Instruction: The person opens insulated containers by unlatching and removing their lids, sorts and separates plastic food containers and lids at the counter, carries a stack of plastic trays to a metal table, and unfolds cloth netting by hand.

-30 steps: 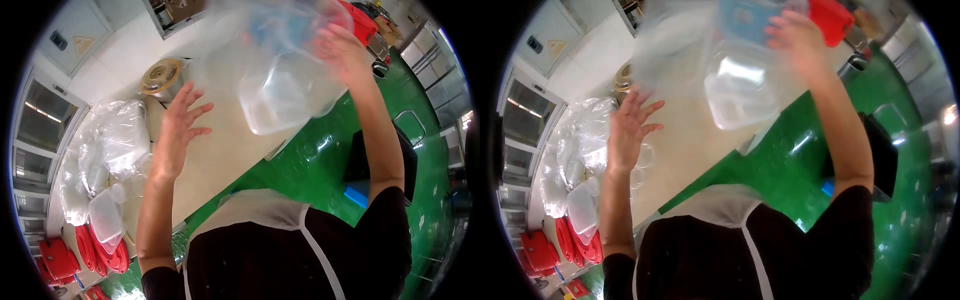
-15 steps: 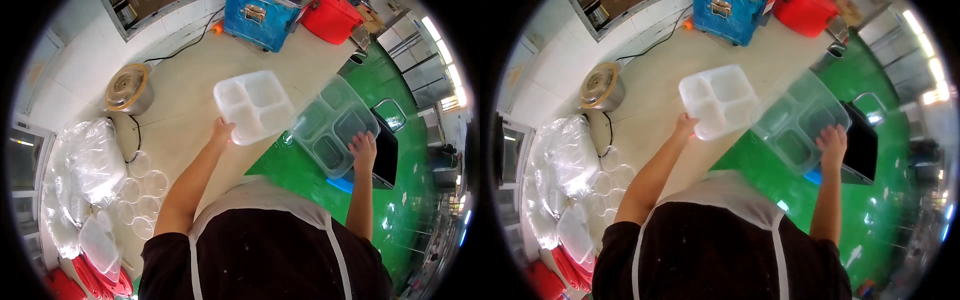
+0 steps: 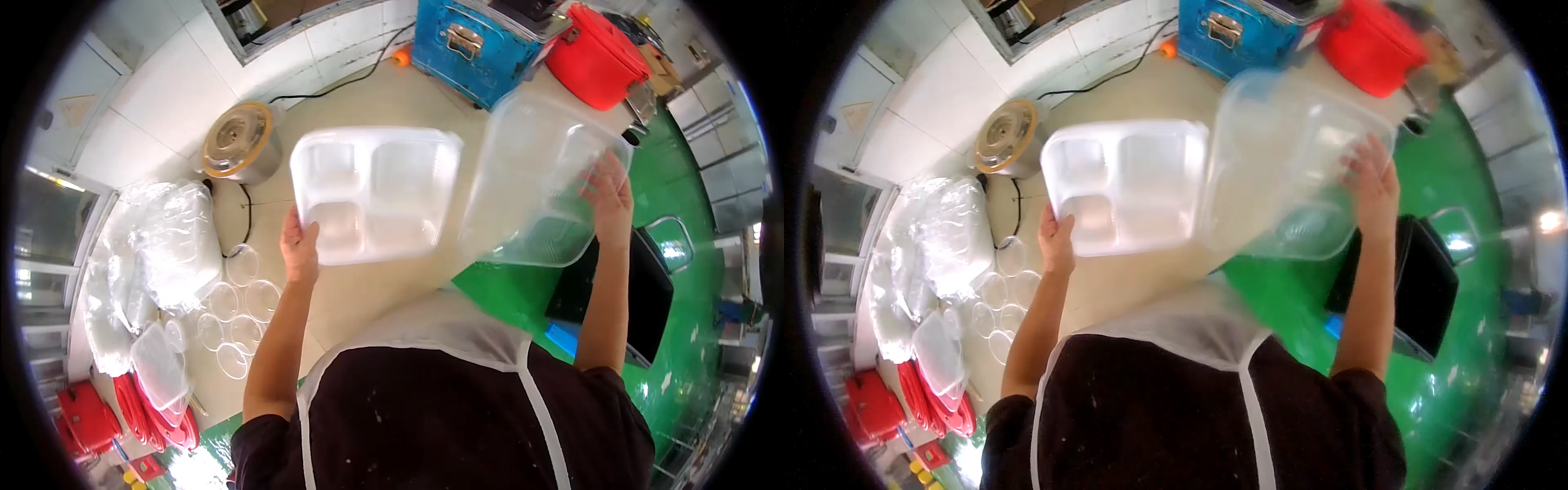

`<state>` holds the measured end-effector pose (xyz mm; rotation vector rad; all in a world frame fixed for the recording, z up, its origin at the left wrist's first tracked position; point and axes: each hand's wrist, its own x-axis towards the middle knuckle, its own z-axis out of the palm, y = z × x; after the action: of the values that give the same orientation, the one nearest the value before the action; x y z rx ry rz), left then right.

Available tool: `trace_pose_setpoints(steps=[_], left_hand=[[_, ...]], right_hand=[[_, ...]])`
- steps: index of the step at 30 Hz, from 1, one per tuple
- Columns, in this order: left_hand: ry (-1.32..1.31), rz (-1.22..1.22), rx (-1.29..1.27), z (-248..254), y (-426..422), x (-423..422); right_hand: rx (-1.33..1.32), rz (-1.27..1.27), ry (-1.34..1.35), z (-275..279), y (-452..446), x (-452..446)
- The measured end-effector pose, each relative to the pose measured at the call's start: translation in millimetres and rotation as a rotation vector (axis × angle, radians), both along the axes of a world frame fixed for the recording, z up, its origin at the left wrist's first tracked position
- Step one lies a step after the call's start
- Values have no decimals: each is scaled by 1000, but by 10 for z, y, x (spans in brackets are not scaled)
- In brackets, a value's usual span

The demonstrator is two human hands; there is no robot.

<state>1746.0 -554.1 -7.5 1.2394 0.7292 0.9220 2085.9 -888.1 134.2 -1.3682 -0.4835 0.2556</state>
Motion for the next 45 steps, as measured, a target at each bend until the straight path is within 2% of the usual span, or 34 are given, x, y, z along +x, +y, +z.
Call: trace_pose_setpoints(steps=[1,5,7,9,12,14,15,16,17,18,19,20,21,22,23,25,26,27,28,31,34,35,37,40,41,43,44,45], left_hand=[[-28,39,-5,71,-20,-87],[-91,221,9,278,-48,-448],[-73,294,7,351,-106,-586],[-131,296,-30,366,-159,-650],[-120,281,-124,337,-247,-700],[-130,214,-144,371,-312,-561],[-126,167,-166,354,-362,-503],[-155,82,-199,224,-369,-437],[79,77,-99,248,-445,-292],[308,67,1,316,-559,-101],[535,56,103,378,-679,60],[424,134,215,418,-768,148],[316,220,326,505,-847,211],[195,178,84,913,-1010,329],[73,152,-159,1524,-1217,477],[36,50,-289,1624,-1237,395],[124,-48,-173,1355,-1136,247],[205,-164,-38,1293,-1060,192],[234,-81,-68,1287,-1049,180],[95,-62,-278,1182,-889,20],[-14,-25,-337,1244,-860,-68],[106,-114,-281,1281,-805,-114],[337,-303,-164,1386,-605,-234],[378,-675,110,1666,-322,-291],[437,-771,111,1771,-236,-279],[557,-958,115,1995,-102,-224],[657,-1014,220,2127,-56,-170],[720,-923,359,2196,-38,-166]], right_hand=[[91,31,23,12,36,115],[141,-220,240,-561,124,633],[54,-229,397,-1037,223,775],[84,-142,641,-1465,357,774],[-885,-475,-667,-1693,776,573],[-602,-250,-909,-1002,1111,111],[-323,154,-770,-891,1229,-84],[27,622,-385,-783,1349,-277],[171,935,-26,-677,1471,-470],[-8,1004,-50,-762,1693,-688],[8,1024,123,-661,1696,-895],[26,1044,297,-473,1665,-1053],[-52,1062,324,-259,1634,-1143],[-66,1003,191,-255,1640,-1288],[-80,956,63,-283,1628,-1420],[-130,994,-186,-381,1688,-1472],[-140,1007,-319,-406,1717,-1500],[-134,1028,-308,-387,1718,-1543],[-131,1043,-299,-354,1695,-1580],[-117,1092,-205,-334,1715,-1650],[-113,1082,-176,-277,1778,-1641],[-116,1066,-182,-237,1800,-1616],[-31,892,-474,-132,1954,-1454],[97,727,-884,235,2196,-1249],[139,687,-1020,362,2216,-1215],[-217,1087,-880,502,2121,-1220],[-399,1276,-782,535,2074,-1247],[-427,1233,-636,463,2060,-1300]])
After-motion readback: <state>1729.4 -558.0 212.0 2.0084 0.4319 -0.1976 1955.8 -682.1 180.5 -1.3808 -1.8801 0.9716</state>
